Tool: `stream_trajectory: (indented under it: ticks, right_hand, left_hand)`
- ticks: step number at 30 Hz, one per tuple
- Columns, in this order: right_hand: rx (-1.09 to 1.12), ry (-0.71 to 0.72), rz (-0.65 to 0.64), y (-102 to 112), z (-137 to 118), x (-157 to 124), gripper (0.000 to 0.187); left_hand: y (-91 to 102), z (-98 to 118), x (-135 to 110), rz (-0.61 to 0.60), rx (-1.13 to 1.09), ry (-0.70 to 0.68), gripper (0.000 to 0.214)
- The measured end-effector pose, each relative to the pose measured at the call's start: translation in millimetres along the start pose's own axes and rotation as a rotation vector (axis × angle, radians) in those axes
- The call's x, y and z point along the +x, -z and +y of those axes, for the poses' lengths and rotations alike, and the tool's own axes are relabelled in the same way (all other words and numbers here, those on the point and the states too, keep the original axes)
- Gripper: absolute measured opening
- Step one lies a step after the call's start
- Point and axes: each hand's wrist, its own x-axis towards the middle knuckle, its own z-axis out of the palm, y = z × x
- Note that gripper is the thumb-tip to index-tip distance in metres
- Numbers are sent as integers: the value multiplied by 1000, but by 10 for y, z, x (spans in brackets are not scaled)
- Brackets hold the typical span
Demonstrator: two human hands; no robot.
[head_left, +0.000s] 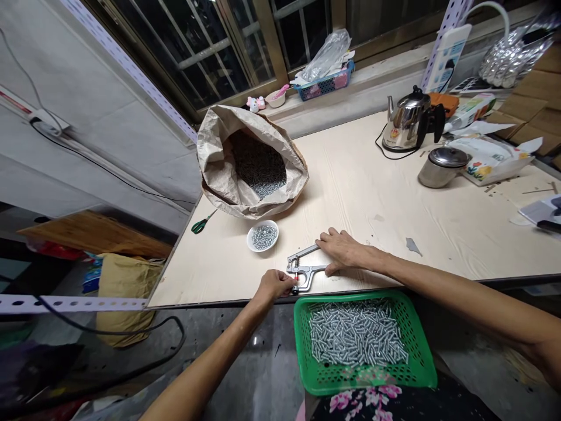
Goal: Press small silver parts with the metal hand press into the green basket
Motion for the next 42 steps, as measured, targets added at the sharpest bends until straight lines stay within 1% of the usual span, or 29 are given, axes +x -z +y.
stream_trajectory:
  ticks: [1, 3, 4, 5, 6, 8, 10, 11, 13, 16, 17, 21, 22, 23, 25, 26, 27, 28, 29, 30, 31, 33, 35, 37, 38, 40, 42]
  right_hand:
    - [-6, -8, -2, -3, -19, -6, 54]
    - [-25, -23, 1, 2, -64, -22, 48]
    - [-33, -31, 4, 8, -87, -33, 46]
    - [-39, -38, 5, 17, -108, -47, 44]
    - [-40, -43, 3, 27, -126, -63, 43]
    - [-27, -53, -5, 45, -147, -103, 47]
    - [-12, -64, -5, 51, -149, -149, 52]
    - [-11, -68, 4, 45, -146, -171, 51]
    - [-16, -71, 38, 8, -140, -210, 38]
    - [-7, -62, 93, -96, -152, -238, 9]
    - [-2, -66, 100, -133, -160, -239, 4]
    - [6, -90, 74, -211, -166, -217, 5]
    - [12, -85, 79, -204, -151, -211, 8]
    - [22, -70, 94, -187, -129, -209, 16]
    - [47, -31, 158, -132, -74, -222, 43]
    - [59, -15, 201, -103, -48, -240, 56]
    - [73, -6, 245, -77, -29, -266, 64]
    - [91, -3, 283, -60, -19, -299, 67]
    - [112, -7, 310, -55, -21, -335, 66]
    - [135, -14, 322, -64, -36, -371, 62]
    - [155, -20, 320, -87, -61, -403, 58]
    - [173, -26, 294, -167, -134, -439, 49]
    - [156, -41, 264, -265, -209, -428, 33]
    - [122, -68, 240, -342, -259, -375, 14]
    - [104, -81, 235, -367, -271, -339, 9]
    - [71, -84, 246, -387, -270, -266, 11]
    - [53, -60, 272, -388, -250, -204, 13]
  left_hand:
    - [-21, 36, -42, 85, 88, -61, 26]
    - [-80, 137, -101, 260, 241, -278, 19]
    - [-111, 199, -107, 317, 301, -404, 26]
    - [-137, 264, -93, 332, 356, -516, 38]
    - [-155, 328, -60, 309, 410, -607, 49]
    - [-164, 443, 40, 212, 511, -709, 58]
    - [-146, 524, 141, 106, 593, -740, 56]
    - [-137, 550, 176, 73, 624, -740, 53]
    - [-133, 579, 203, 64, 657, -717, 44]
    - [-185, 592, 169, 104, 646, -658, 22]
    - [-213, 595, 153, 119, 643, -638, 17]
    - [-305, 609, 137, 151, 640, -584, 13]
    - [-304, 605, 144, 158, 624, -583, 14]
    - [-287, 594, 152, 171, 594, -589, 19]
    - [-207, 543, 154, 229, 495, -613, 38]
    - [-147, 504, 142, 279, 436, -614, 46]
    - [-80, 456, 121, 339, 381, -596, 47]
    - [-13, 405, 90, 402, 340, -553, 41]
    - [48, 353, 53, 450, 317, -486, 33]
    - [98, 306, 12, 469, 314, -401, 29]
    - [131, 267, -29, 451, 321, -312, 31]
    - [145, 222, -93, 342, 340, -155, 36]
    - [107, 220, -118, 228, 342, -56, 34]
    - [59, 245, -105, 163, 341, -12, 30]
    - [44, 260, -88, 146, 346, 2, 28]
    - [48, 289, -46, 122, 362, 20, 24]
    - [95, 310, -9, 101, 399, 12, 20]
